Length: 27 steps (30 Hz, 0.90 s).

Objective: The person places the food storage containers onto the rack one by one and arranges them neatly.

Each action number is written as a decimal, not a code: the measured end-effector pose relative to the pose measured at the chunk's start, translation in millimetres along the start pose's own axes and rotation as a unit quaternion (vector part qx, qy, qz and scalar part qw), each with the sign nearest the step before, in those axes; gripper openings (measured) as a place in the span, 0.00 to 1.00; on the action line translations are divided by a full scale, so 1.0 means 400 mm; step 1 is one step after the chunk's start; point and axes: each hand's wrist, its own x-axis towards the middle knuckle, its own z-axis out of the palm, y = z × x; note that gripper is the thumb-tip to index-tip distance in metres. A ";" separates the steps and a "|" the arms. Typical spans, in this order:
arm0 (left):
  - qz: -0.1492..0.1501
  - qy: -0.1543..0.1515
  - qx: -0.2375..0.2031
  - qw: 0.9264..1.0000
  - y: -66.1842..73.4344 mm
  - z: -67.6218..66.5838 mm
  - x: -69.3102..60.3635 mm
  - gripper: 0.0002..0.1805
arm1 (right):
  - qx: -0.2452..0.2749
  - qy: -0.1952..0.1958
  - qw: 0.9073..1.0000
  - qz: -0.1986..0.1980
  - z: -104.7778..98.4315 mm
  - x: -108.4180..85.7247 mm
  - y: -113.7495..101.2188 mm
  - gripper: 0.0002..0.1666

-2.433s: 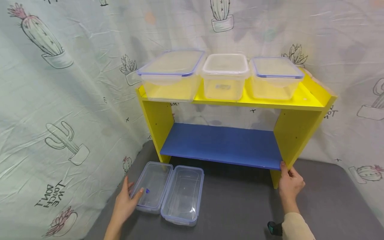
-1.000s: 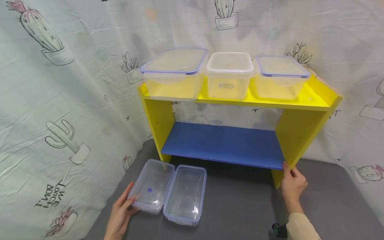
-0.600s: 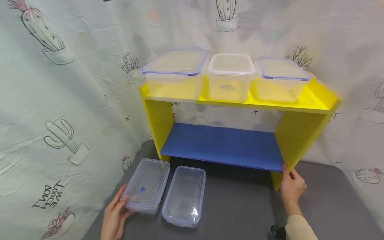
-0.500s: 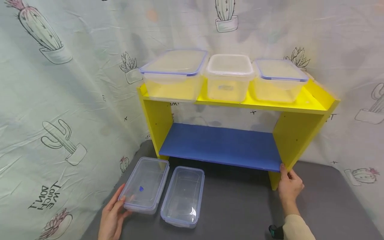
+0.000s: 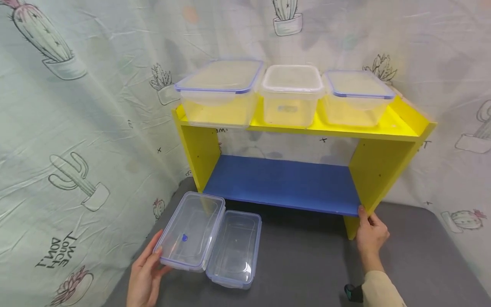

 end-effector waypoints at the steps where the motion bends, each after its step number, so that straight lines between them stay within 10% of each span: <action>1: 0.005 -0.002 -0.003 1.000 0.002 0.006 -0.002 0.27 | 0.001 0.000 1.000 -0.001 0.000 0.000 0.000 0.13; 17: 0.013 -0.044 -0.060 0.997 0.013 0.073 0.003 0.27 | 0.023 -0.005 1.000 0.015 -0.002 0.004 0.003 0.15; 27: 0.022 -0.040 -0.008 0.999 0.014 0.127 0.017 0.28 | 0.009 0.005 1.000 0.003 0.002 0.002 0.001 0.13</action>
